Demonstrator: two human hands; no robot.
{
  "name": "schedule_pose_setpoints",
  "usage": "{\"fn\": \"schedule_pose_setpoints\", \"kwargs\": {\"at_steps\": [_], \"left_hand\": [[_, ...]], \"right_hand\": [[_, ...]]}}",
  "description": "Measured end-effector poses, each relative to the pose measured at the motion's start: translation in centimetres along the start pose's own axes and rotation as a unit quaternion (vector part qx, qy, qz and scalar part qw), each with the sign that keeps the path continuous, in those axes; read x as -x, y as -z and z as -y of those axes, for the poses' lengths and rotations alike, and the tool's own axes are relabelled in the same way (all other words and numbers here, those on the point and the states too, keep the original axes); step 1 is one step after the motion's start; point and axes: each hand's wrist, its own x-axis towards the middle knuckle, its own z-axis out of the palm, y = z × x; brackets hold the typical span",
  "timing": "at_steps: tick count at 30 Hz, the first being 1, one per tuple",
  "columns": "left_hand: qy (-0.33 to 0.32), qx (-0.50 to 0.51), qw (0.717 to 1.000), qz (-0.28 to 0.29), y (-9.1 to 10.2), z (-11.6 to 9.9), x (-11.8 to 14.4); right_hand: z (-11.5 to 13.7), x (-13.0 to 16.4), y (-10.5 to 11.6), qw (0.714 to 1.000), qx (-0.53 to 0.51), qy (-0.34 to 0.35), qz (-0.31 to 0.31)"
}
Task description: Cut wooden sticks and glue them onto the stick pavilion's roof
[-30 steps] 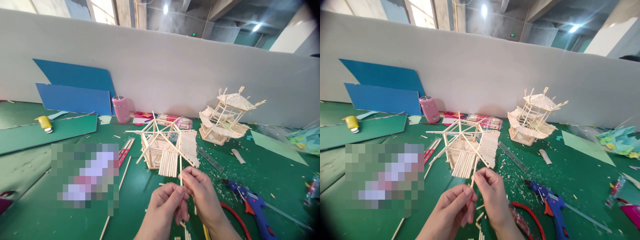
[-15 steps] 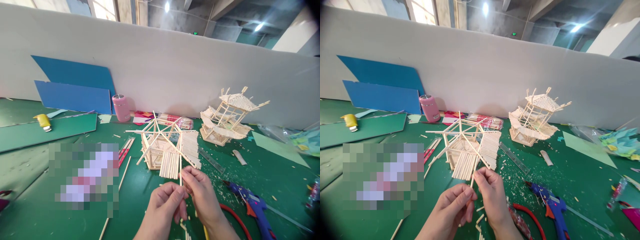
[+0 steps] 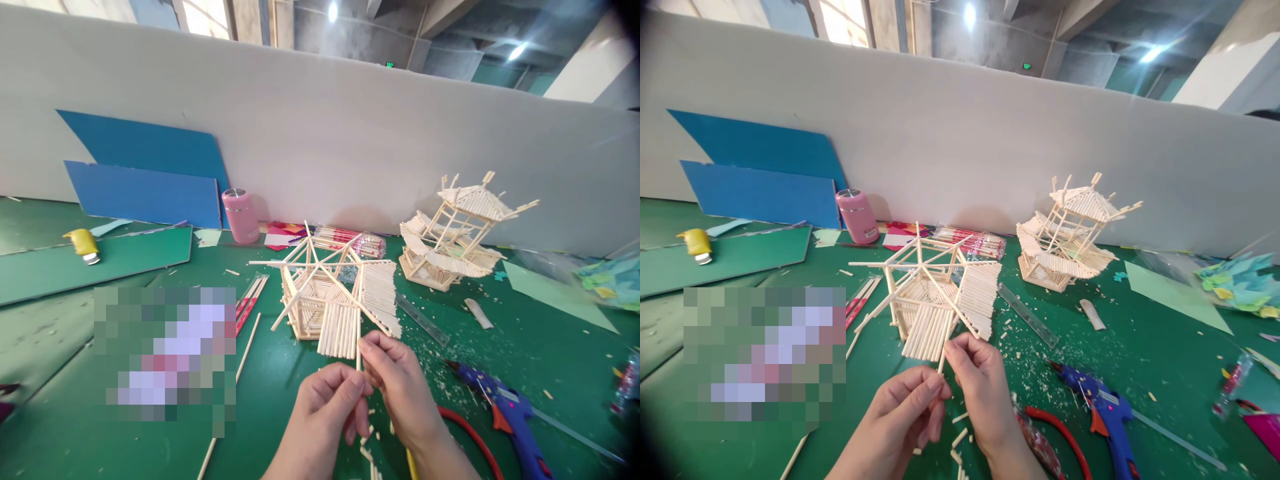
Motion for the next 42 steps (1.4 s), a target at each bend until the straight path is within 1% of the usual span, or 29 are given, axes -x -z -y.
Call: {"fn": "schedule_pose_setpoints", "kwargs": {"at_steps": [6, 12, 22, 30, 42], "left_hand": [[0.007, -0.004, 1.0, -0.001, -0.2, -0.2, -0.4], [0.003, 0.007, 1.0, -0.003, -0.4, -0.4, -0.1], [0.0, 0.038, 0.999, 0.007, -0.6, -0.6, -0.6], [-0.006, 0.057, 0.998, -0.004, -1.0, -0.5, -0.6], [-0.013, 0.045, 0.999, -0.023, -1.2, -0.5, -0.9]], "right_hand": [[-0.1, -0.2, 0.1, 1.0, -0.008, 0.002, -0.004], [-0.1, -0.2, 0.2, 1.0, -0.019, -0.001, -0.009], [0.6, -0.2, -0.1, 0.999, -0.054, -0.006, -0.004], [0.5, -0.2, 0.0, 0.997, -0.073, -0.014, -0.003], [0.5, -0.1, -0.1, 0.996, -0.086, -0.021, 0.018]]}}
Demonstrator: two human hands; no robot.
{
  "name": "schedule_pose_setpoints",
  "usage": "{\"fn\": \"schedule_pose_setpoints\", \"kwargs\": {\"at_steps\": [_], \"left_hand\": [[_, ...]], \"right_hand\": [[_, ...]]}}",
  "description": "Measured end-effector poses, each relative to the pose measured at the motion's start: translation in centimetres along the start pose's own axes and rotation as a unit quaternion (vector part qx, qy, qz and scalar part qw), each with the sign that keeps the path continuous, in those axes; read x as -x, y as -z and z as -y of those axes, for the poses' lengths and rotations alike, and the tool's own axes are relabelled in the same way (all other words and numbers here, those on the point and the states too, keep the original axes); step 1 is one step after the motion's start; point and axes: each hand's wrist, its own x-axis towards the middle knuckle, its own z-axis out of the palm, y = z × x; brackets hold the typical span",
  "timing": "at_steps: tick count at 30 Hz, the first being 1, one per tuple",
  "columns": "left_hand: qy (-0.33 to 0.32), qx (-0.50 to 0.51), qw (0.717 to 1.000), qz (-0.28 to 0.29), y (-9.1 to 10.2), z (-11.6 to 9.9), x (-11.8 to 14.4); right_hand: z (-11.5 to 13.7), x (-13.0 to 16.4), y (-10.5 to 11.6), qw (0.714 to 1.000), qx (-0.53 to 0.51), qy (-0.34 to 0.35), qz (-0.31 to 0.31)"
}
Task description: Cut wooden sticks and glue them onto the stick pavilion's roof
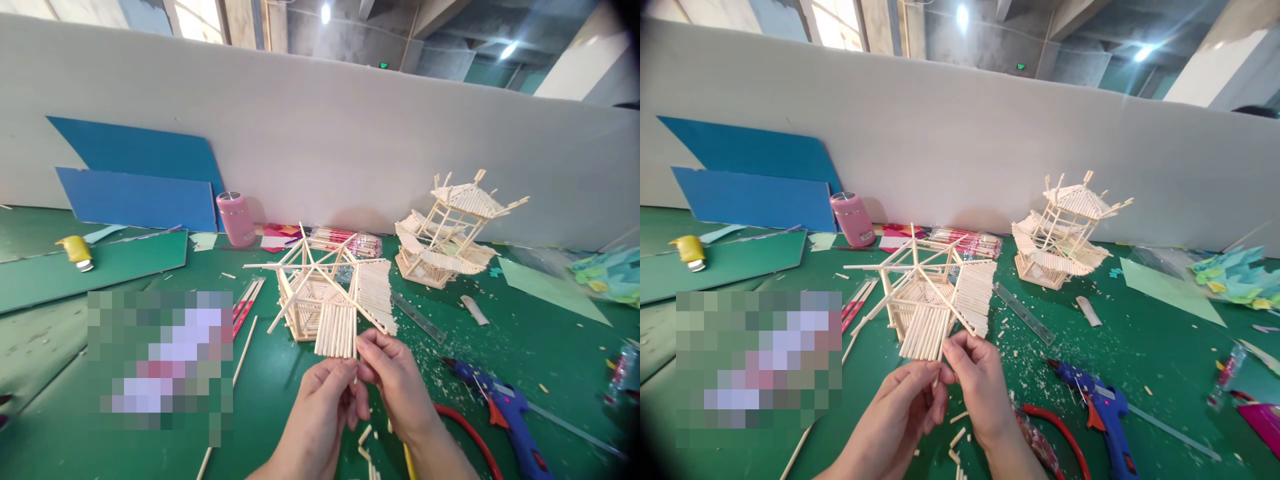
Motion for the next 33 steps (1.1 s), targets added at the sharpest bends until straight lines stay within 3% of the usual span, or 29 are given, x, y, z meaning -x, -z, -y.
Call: {"fn": "schedule_pose_setpoints", "kwargs": {"at_steps": [13, 24, 26, 29, 33], "left_hand": [[0.005, -0.026, 1.0, -0.002, 0.5, 0.5, 1.1], [-0.004, -0.047, 0.999, 0.011, 1.4, 0.5, 2.1], [-0.007, -0.048, 0.999, 0.012, 1.5, 0.5, 2.3], [-0.003, -0.051, 0.999, 0.008, 1.6, 0.5, 2.4], [-0.005, -0.036, 0.999, 0.007, 1.7, 0.4, 2.3]], "right_hand": [[-0.2, 2.2, 1.6, 0.998, 0.041, -0.023, -0.05], [-1.8, 6.8, 5.1, 0.968, 0.213, 0.0, -0.136], [-2.2, 7.0, 5.4, 0.963, 0.237, -0.001, -0.126], [-2.2, 6.9, 5.2, 0.96, 0.266, -0.006, -0.092], [-1.0, 6.1, 3.4, 0.962, 0.256, 0.04, -0.085]]}}
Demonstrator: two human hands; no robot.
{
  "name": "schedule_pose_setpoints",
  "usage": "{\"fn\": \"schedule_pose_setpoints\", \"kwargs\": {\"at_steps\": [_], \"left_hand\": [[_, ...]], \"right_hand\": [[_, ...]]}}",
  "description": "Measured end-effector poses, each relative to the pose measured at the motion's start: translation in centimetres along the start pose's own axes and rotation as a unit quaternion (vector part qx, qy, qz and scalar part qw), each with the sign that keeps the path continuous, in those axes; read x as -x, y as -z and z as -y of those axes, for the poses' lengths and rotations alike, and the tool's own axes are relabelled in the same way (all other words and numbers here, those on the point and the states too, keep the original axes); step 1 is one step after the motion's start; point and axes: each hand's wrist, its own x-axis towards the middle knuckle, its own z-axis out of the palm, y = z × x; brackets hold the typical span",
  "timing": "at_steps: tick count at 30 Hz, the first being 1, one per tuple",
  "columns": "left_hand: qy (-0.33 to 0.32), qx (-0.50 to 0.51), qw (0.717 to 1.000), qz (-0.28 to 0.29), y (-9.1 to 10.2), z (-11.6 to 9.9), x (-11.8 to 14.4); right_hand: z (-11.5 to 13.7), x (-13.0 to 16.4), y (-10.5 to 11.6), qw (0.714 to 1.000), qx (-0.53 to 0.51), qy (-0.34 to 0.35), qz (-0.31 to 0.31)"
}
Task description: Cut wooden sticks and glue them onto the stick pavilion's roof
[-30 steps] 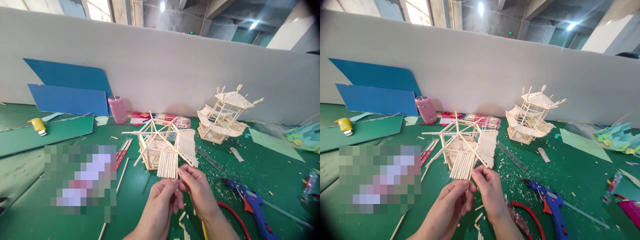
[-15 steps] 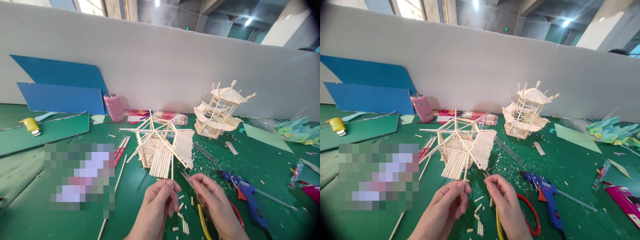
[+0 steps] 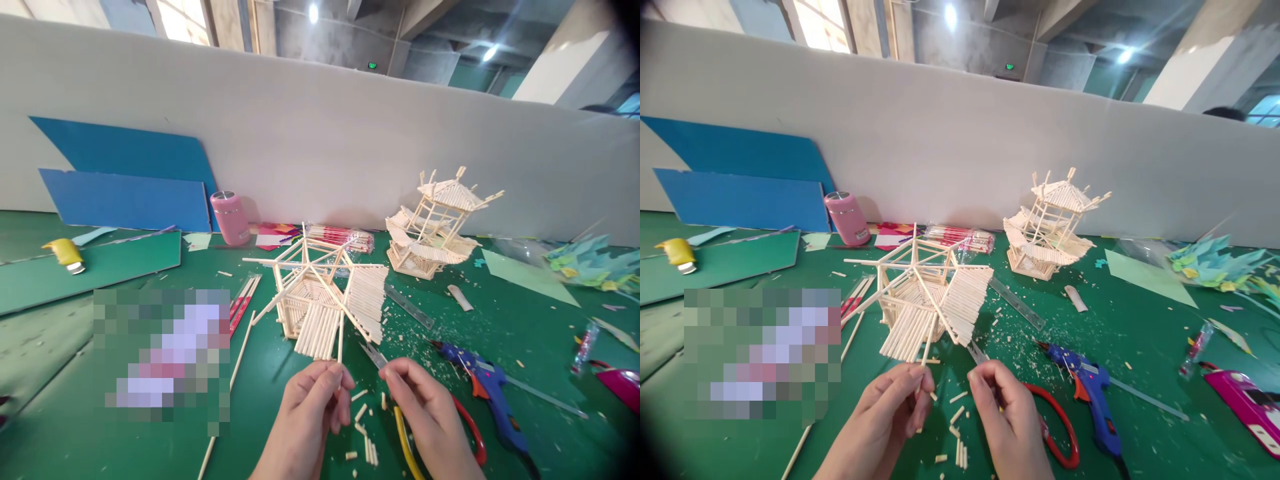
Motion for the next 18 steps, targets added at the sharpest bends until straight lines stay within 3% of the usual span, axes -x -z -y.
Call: {"fn": "schedule_pose_setpoints", "kwargs": {"at_steps": [5, 12, 18], "left_hand": [[0.024, 0.045, 0.999, 0.009, 0.2, 0.0, -0.2], [0.038, 0.053, 0.998, 0.017, 0.3, 0.3, -0.3], [0.014, 0.017, 0.999, 0.025, 0.6, 0.0, 0.1]], "right_hand": [[1.8, -1.1, -1.7, 0.997, -0.069, 0.022, -0.001], [1.7, -2.1, -3.0, 0.973, -0.218, -0.071, 0.025], [2.1, -2.6, -3.5, 0.957, -0.278, -0.078, -0.001]]}}
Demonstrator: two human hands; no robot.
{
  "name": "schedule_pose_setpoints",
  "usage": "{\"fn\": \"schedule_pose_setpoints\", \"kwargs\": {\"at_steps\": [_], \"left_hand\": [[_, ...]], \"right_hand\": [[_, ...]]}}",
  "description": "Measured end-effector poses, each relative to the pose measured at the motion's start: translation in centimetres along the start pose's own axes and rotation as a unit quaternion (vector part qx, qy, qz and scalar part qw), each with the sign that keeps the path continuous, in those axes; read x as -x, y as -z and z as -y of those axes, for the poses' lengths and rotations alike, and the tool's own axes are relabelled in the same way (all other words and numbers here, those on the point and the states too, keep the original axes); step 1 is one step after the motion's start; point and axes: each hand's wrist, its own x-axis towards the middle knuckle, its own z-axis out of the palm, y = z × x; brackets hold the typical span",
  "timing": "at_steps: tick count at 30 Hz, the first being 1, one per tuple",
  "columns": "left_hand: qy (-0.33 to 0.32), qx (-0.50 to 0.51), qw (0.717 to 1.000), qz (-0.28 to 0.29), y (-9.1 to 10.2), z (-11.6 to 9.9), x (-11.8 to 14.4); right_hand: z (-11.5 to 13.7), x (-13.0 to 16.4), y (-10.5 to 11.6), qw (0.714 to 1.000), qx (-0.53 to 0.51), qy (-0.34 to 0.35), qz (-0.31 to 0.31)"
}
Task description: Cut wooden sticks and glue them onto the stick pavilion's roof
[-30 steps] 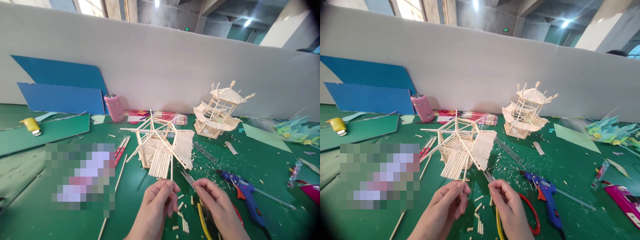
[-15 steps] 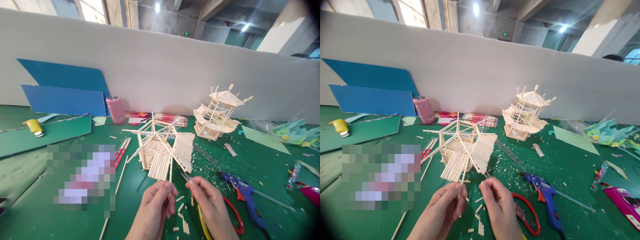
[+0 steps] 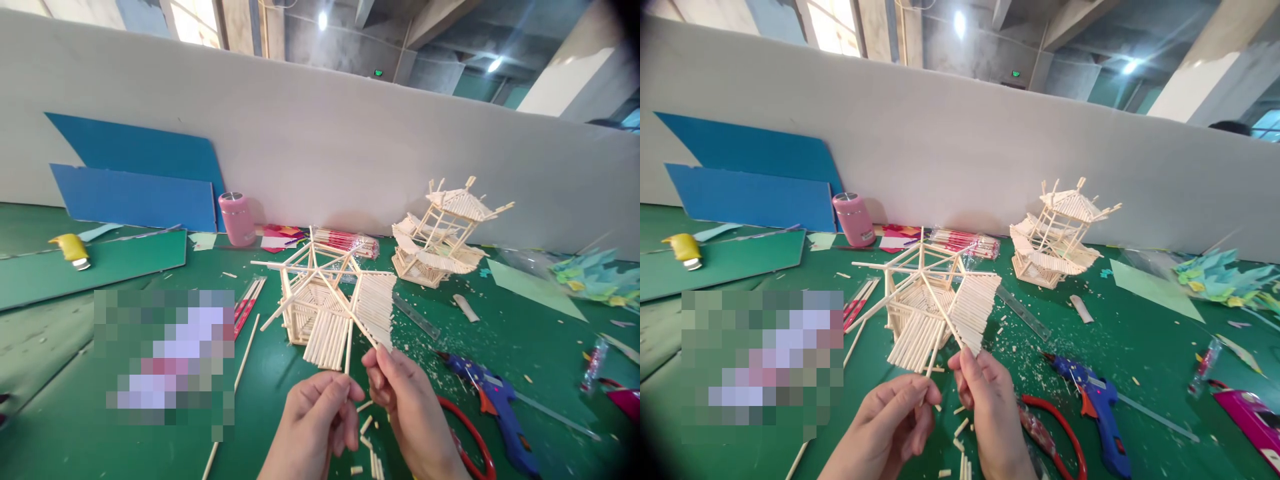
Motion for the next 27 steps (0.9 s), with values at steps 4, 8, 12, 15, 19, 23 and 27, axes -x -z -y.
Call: {"fn": "schedule_pose_setpoints", "kwargs": {"at_steps": [4, 8, 12, 15, 19, 23, 27], "left_hand": [[-0.01, -0.022, 0.999, 0.026, 0.4, 0.1, 0.3], [-0.04, -0.081, 0.995, 0.037, 0.7, -0.2, 1.0], [-0.111, -0.236, 0.964, 0.06, 1.2, -0.5, 1.7], [-0.185, -0.384, 0.897, 0.121, 1.5, 0.1, 1.7], [-0.222, -0.498, 0.818, 0.182, 1.6, 1.5, 1.0], [-0.169, -0.5, 0.834, 0.159, 1.8, 2.4, 0.1], [-0.171, -0.496, 0.84, 0.141, 2.5, 2.7, -0.3]], "right_hand": [[0.1, 0.0, -0.2, 1.0, -0.001, 0.006, -0.016], [0.5, 0.6, -0.1, 0.999, 0.037, 0.013, 0.0], [0.8, 1.7, 2.7, 0.981, 0.183, 0.051, -0.029], [0.2, 2.8, 6.8, 0.947, 0.308, 0.047, -0.079], [-1.3, 5.0, 12.1, 0.859, 0.494, 0.055, -0.122], [-2.2, 6.8, 13.8, 0.775, 0.624, 0.064, -0.072], [-2.0, 6.7, 12.5, 0.715, 0.697, 0.05, -0.043]]}}
